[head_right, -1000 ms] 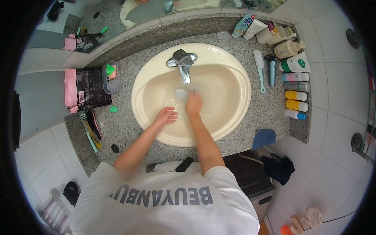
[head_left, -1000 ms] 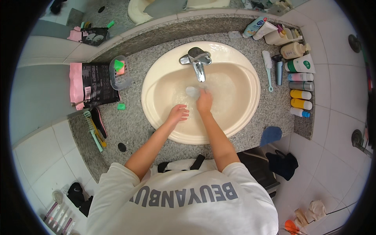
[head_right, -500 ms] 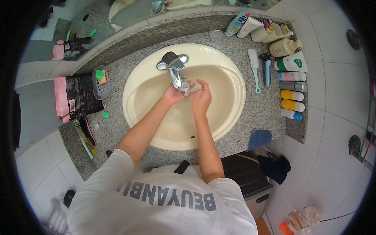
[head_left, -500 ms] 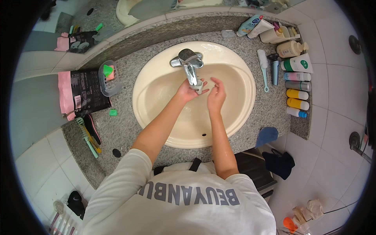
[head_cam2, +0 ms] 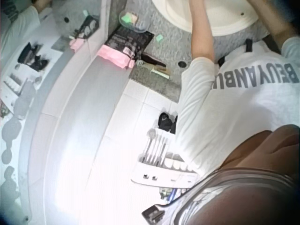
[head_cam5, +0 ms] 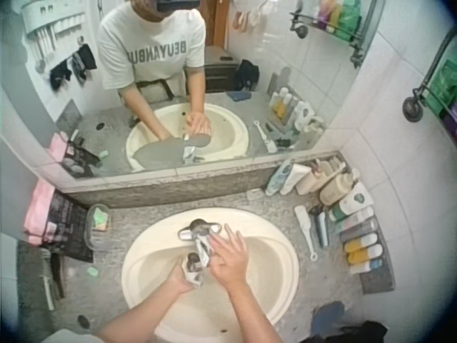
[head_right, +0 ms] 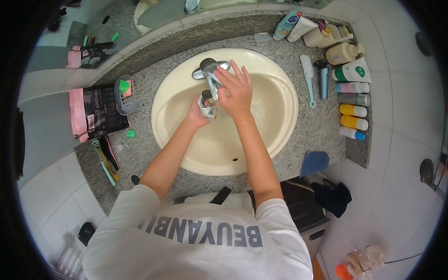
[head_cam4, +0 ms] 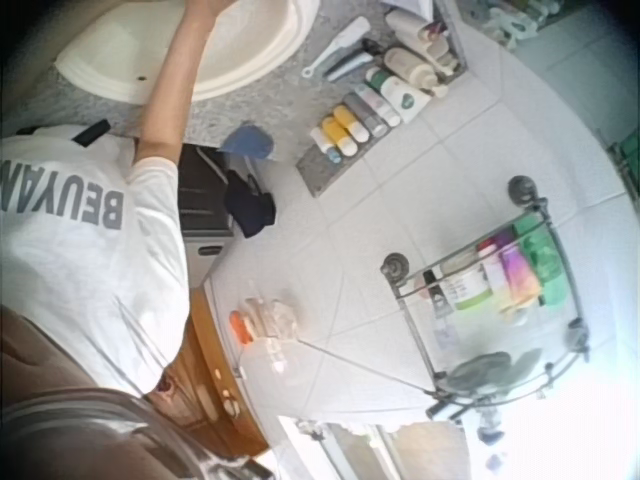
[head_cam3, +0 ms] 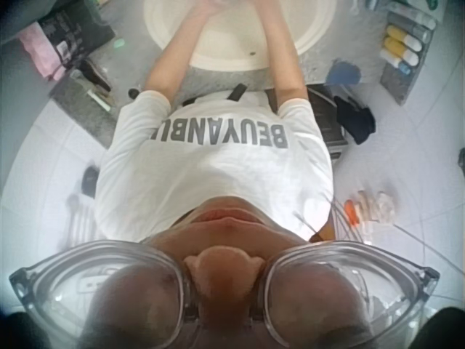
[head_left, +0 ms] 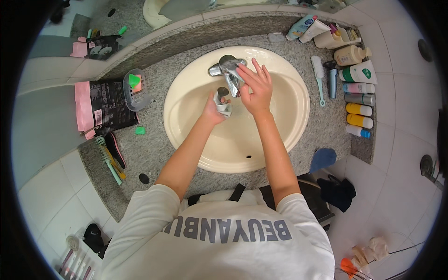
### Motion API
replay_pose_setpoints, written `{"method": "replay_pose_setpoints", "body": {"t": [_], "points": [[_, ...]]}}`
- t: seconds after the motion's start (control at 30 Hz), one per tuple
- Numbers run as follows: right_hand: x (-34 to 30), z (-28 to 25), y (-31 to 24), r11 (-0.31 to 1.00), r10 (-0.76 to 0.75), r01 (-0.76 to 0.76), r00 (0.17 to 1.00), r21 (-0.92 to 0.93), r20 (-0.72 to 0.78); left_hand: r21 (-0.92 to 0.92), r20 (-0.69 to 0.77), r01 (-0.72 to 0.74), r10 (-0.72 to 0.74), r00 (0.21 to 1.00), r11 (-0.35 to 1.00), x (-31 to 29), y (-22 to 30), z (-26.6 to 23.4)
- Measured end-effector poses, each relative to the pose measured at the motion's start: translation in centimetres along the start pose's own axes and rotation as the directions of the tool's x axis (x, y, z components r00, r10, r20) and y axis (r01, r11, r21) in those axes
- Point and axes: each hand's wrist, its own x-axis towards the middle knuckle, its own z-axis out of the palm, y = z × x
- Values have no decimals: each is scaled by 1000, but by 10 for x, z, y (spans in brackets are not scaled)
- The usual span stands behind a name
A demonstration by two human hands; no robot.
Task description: The person washes a small white object in the sink, then hangs orange and gray fabric items on a clothesline. They place orange toilet seat covers on the toilet, wipe the floor with a tissue, and remove a trash bag from the bin to tie it closed.
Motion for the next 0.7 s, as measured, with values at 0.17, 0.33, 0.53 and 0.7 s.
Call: {"method": "replay_pose_setpoints", "body": {"t": [0.17, 0.33, 0.53, 0.7], "points": [[-39, -14, -10, 983, 184, -183, 983, -24, 5, 73, 145, 236, -244, 959, 969, -35, 23, 3], [-111, -43, -21, 918, 396, -393, 902, 48, -173, 204, -113, 90, -68, 991, 975, -116, 22, 89], [-159, -73, -46, 908, 420, -418, 900, 39, -116, 379, 100, -76, 40, 994, 923, -140, 38, 111], [-182, -79, -51, 909, 415, -416, 901, 15, -126, 541, 146, -271, 228, 963, 796, -150, 29, 137]]}}
